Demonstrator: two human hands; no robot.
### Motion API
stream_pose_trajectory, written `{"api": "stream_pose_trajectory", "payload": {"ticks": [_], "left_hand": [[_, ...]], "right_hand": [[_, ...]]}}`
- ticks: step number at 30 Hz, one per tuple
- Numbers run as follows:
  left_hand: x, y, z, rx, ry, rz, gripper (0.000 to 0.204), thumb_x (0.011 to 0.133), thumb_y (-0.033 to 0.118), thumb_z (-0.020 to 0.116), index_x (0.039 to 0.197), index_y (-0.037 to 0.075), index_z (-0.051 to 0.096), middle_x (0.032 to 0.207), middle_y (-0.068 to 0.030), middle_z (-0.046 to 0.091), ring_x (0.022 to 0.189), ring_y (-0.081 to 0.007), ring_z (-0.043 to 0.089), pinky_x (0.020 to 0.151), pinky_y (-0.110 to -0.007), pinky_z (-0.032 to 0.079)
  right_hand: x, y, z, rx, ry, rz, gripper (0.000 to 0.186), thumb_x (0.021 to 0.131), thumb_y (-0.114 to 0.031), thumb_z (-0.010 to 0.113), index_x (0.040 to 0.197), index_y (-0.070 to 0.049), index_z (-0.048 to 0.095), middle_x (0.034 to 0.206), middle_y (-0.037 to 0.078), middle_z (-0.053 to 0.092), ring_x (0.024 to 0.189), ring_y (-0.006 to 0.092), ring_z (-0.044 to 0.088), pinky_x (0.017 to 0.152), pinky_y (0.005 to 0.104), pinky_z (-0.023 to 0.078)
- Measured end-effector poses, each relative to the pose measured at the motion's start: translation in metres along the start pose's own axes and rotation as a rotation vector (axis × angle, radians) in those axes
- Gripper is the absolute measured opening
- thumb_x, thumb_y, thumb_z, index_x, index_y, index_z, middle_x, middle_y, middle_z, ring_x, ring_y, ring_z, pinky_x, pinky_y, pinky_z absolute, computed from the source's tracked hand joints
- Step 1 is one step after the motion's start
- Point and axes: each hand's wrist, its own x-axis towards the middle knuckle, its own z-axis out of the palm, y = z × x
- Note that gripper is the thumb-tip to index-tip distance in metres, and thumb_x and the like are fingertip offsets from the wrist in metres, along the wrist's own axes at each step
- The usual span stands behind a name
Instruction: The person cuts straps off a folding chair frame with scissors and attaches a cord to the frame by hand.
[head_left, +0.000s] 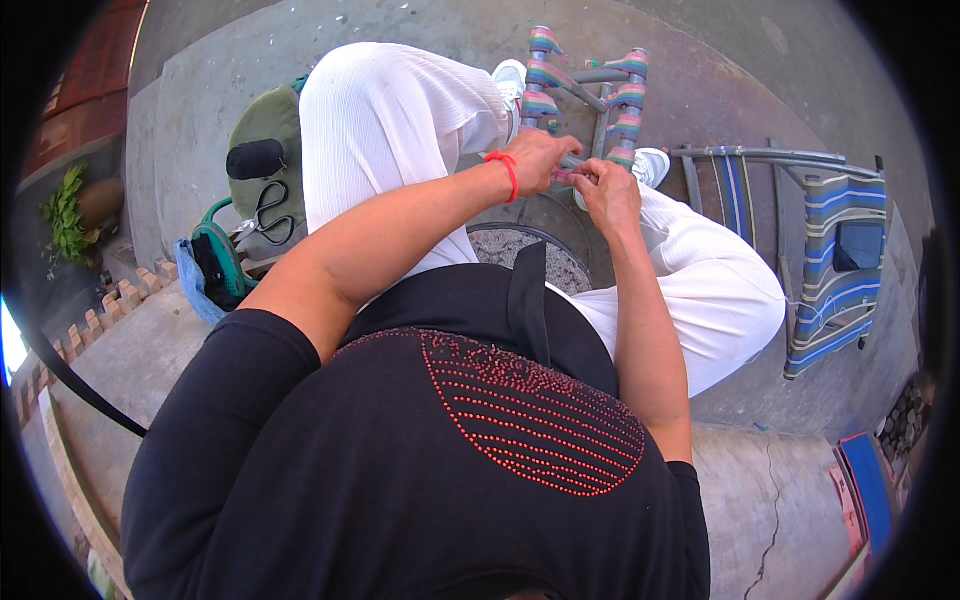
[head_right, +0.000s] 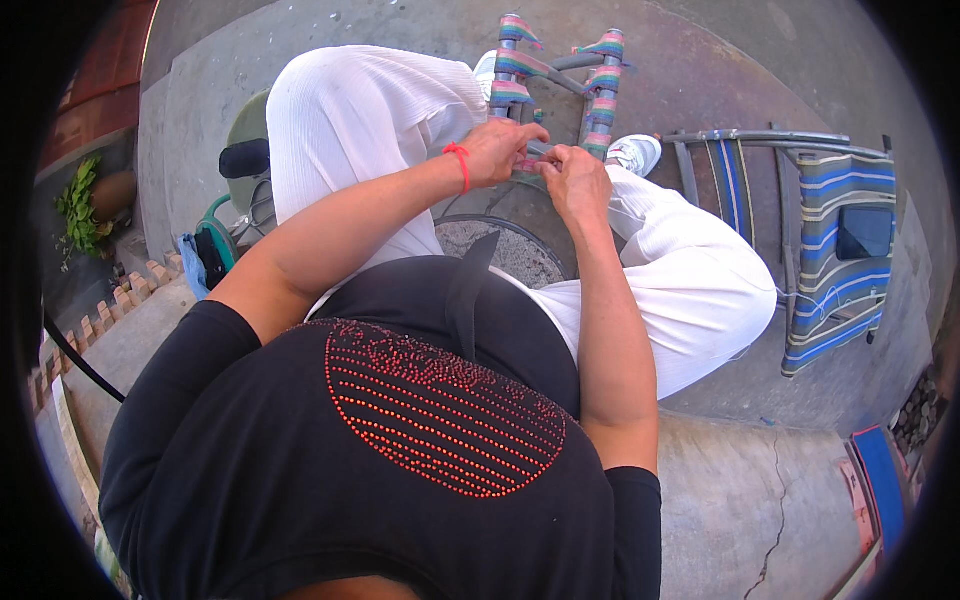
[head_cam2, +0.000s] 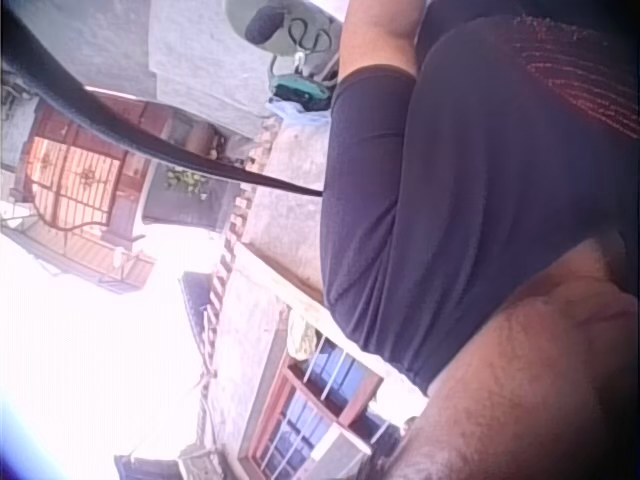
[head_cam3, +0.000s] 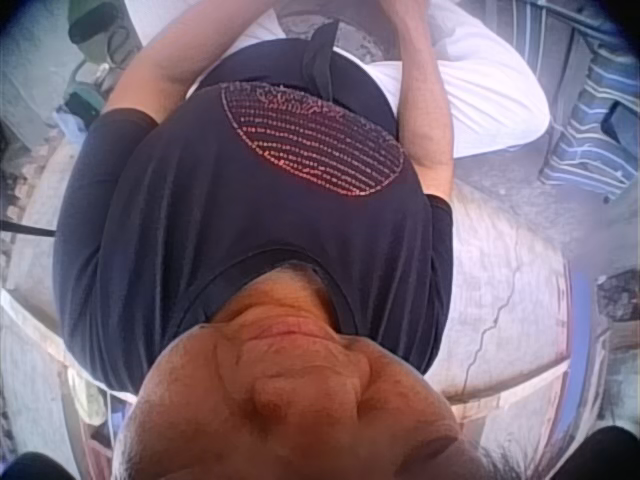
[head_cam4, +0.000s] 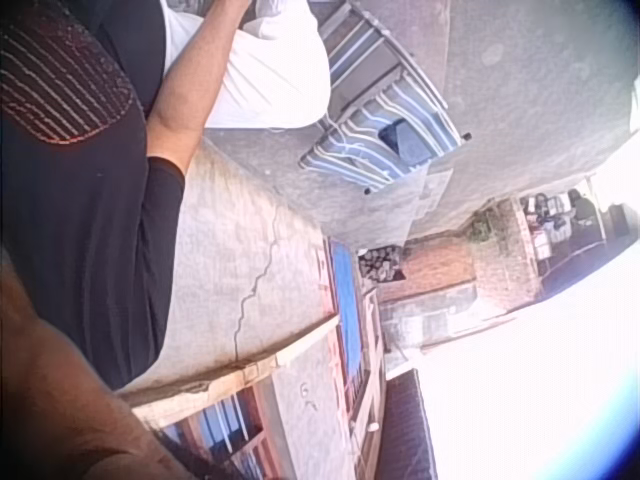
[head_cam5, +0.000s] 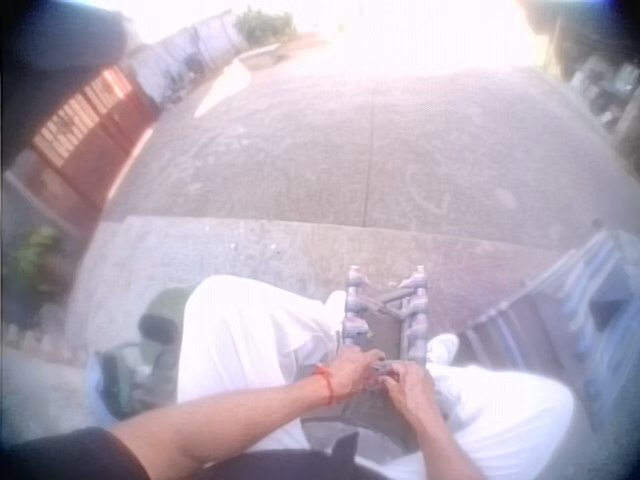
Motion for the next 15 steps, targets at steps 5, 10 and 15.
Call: {"api": "stream_pose_trajectory", "payload": {"ticks": [5, 10, 15], "left_hand": [[-0.0001, 0.0039, -0.0024, 0.024, -0.015, 0.033, 0.038, 0.071, 0.005, 0.059, 0.108, 0.009, 0.049, 0.072, -0.0104, 0.057, 0.074, -0.0271, 0.055, 0.064, -0.037, 0.043], [-0.0006, 0.0028, -0.0023, 0.028, -0.013, 0.045, 0.039, 0.072, 0.008, 0.060, 0.108, 0.009, 0.048, 0.072, -0.0111, 0.057, 0.074, -0.0271, 0.055, 0.065, -0.037, 0.043], [-0.0004, 0.0030, -0.0024, 0.037, -0.006, 0.071, 0.040, 0.072, 0.010, 0.061, 0.109, 0.009, 0.047, 0.071, -0.0109, 0.057, 0.074, -0.0273, 0.054, 0.064, -0.038, 0.042]], "right_hand": [[-0.0001, 0.0029, 0.0020, -0.069, 0.036, -0.058, 0.013, 0.070, -0.018, 0.063, 0.080, -0.009, 0.063, 0.079, 0.009, 0.059, 0.076, 0.0266, 0.058, 0.065, 0.0373, 0.045], [-0.0014, -0.0001, 0.0013, -0.064, 0.024, -0.066, 0.012, 0.070, -0.017, 0.063, 0.079, -0.009, 0.063, 0.079, 0.009, 0.059, 0.077, 0.0268, 0.058, 0.066, 0.0370, 0.045], [-0.0013, -0.0002, 0.0022, -0.075, 0.030, -0.058, 0.012, 0.070, -0.016, 0.062, 0.079, -0.009, 0.063, 0.079, 0.009, 0.059, 0.077, 0.0269, 0.058, 0.066, 0.0368, 0.044]]}}
